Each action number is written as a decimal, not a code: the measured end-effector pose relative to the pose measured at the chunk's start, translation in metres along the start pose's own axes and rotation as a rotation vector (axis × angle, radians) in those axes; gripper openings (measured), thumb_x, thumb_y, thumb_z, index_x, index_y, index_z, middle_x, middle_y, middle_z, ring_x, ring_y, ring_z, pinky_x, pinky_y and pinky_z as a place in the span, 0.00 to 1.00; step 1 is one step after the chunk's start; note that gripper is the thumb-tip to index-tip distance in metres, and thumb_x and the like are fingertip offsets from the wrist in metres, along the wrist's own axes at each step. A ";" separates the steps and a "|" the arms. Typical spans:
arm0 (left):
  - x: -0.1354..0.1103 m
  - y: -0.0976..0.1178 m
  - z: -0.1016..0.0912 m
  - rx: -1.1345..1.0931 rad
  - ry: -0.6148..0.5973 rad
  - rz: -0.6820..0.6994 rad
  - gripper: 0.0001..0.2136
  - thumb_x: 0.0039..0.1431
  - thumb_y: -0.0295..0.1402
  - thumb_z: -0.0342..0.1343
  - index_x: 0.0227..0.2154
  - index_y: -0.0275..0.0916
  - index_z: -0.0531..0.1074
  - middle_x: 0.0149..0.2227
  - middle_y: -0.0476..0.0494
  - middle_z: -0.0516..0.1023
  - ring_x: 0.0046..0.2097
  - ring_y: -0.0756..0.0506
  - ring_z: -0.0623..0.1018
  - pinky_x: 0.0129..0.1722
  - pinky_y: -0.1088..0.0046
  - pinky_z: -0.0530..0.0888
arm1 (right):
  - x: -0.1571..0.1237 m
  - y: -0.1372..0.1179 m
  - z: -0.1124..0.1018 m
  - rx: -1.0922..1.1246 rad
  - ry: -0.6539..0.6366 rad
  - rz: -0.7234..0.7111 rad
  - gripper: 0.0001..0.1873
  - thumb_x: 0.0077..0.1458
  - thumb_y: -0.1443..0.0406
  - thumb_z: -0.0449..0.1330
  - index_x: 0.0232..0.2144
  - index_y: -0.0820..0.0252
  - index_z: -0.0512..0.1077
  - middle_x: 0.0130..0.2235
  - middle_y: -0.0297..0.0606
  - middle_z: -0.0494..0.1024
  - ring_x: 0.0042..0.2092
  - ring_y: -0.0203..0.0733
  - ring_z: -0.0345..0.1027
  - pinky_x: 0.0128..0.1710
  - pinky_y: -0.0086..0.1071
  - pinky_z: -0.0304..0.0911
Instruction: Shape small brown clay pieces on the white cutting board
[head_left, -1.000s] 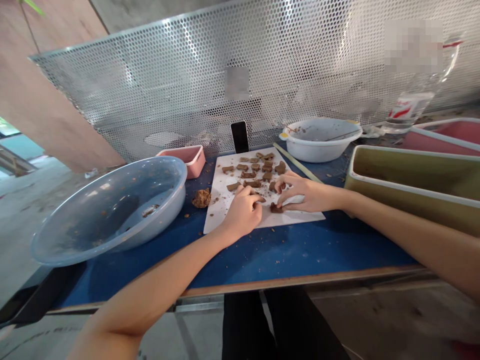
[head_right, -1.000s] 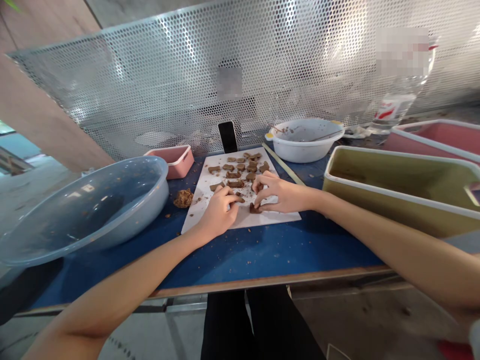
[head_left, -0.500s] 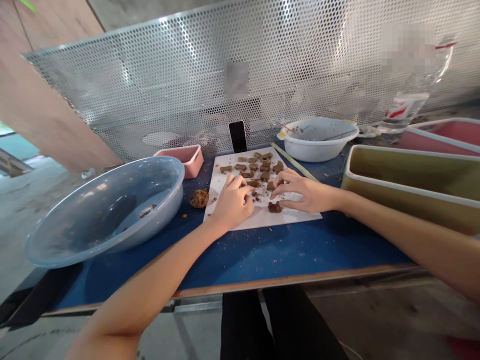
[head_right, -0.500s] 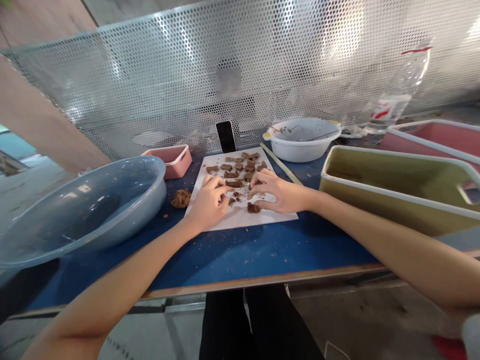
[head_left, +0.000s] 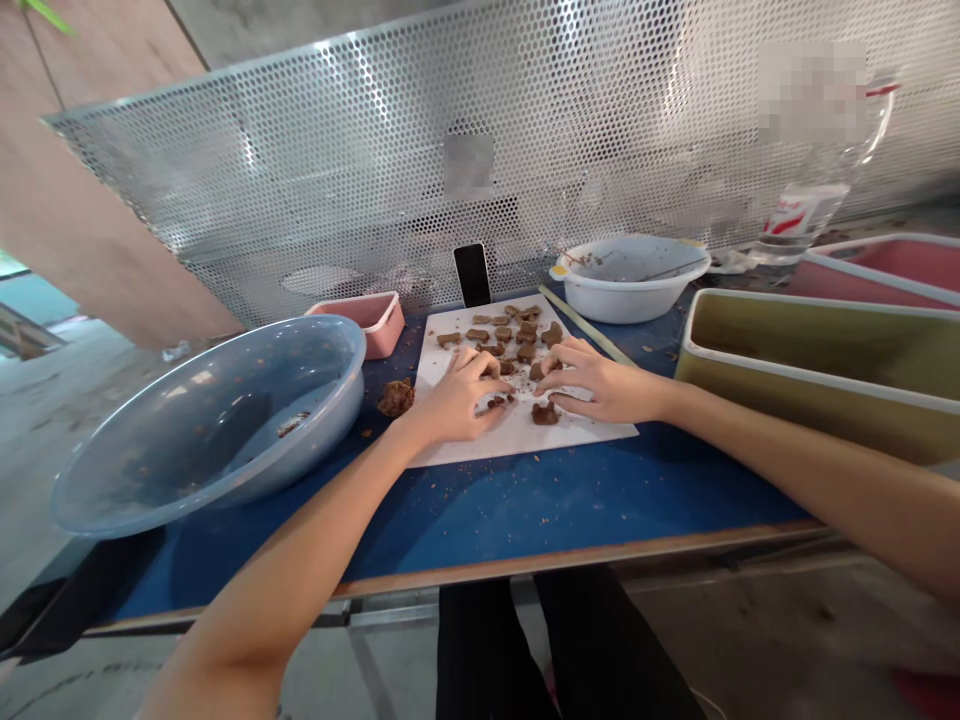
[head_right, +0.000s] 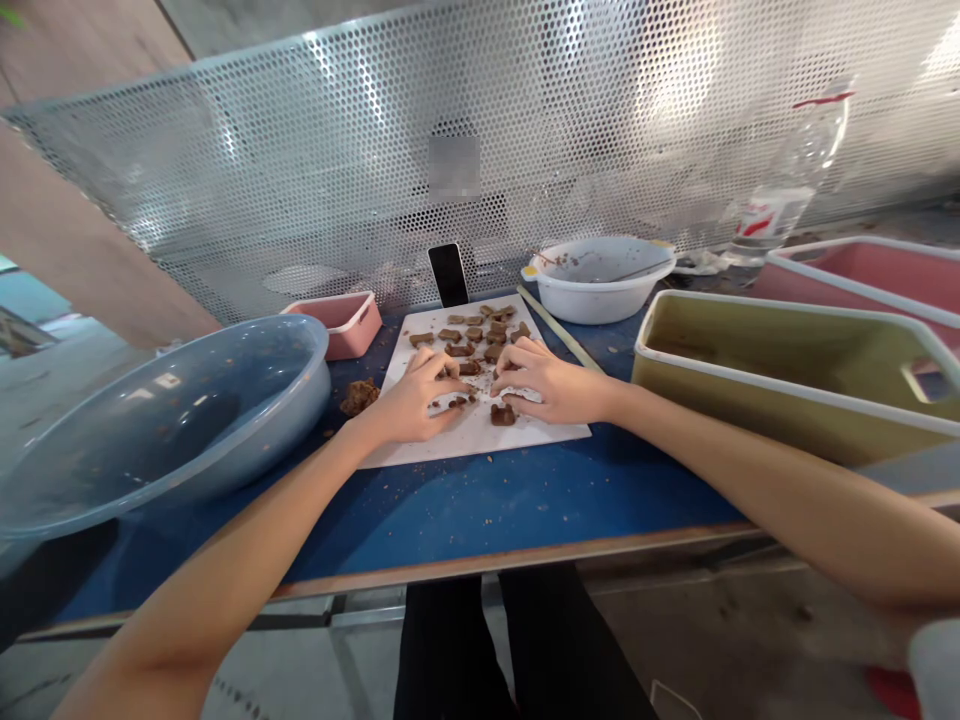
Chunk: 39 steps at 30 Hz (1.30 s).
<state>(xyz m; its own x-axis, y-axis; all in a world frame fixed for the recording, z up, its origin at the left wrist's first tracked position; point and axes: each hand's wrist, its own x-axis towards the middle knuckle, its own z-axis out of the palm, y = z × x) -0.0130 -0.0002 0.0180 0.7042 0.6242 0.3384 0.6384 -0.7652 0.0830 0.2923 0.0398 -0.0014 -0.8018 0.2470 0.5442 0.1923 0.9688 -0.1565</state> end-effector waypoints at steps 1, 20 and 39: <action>0.000 0.000 -0.004 0.011 -0.027 0.018 0.12 0.69 0.38 0.64 0.52 0.44 0.83 0.55 0.36 0.72 0.60 0.34 0.68 0.67 0.48 0.70 | 0.000 0.000 0.000 0.000 0.002 -0.003 0.11 0.74 0.62 0.59 0.52 0.55 0.80 0.50 0.45 0.73 0.53 0.50 0.65 0.59 0.48 0.64; 0.002 -0.019 0.006 -0.236 0.045 0.006 0.05 0.66 0.35 0.70 0.42 0.43 0.83 0.49 0.40 0.80 0.55 0.36 0.73 0.62 0.48 0.73 | 0.002 -0.009 -0.001 -0.042 0.032 0.026 0.13 0.73 0.62 0.60 0.56 0.53 0.78 0.53 0.47 0.72 0.56 0.52 0.68 0.62 0.52 0.68; 0.005 0.035 0.024 -0.724 0.344 -0.155 0.18 0.77 0.48 0.57 0.38 0.42 0.84 0.50 0.37 0.80 0.55 0.37 0.80 0.61 0.49 0.76 | 0.013 -0.040 0.005 -0.045 0.292 -0.083 0.15 0.74 0.68 0.60 0.59 0.53 0.77 0.49 0.42 0.85 0.48 0.47 0.80 0.51 0.44 0.79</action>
<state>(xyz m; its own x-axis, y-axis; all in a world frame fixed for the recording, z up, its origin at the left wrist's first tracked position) 0.0207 -0.0202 0.0001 0.4143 0.7381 0.5325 0.2789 -0.6599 0.6977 0.2716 0.0044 0.0075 -0.6205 0.1562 0.7685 0.1628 0.9843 -0.0687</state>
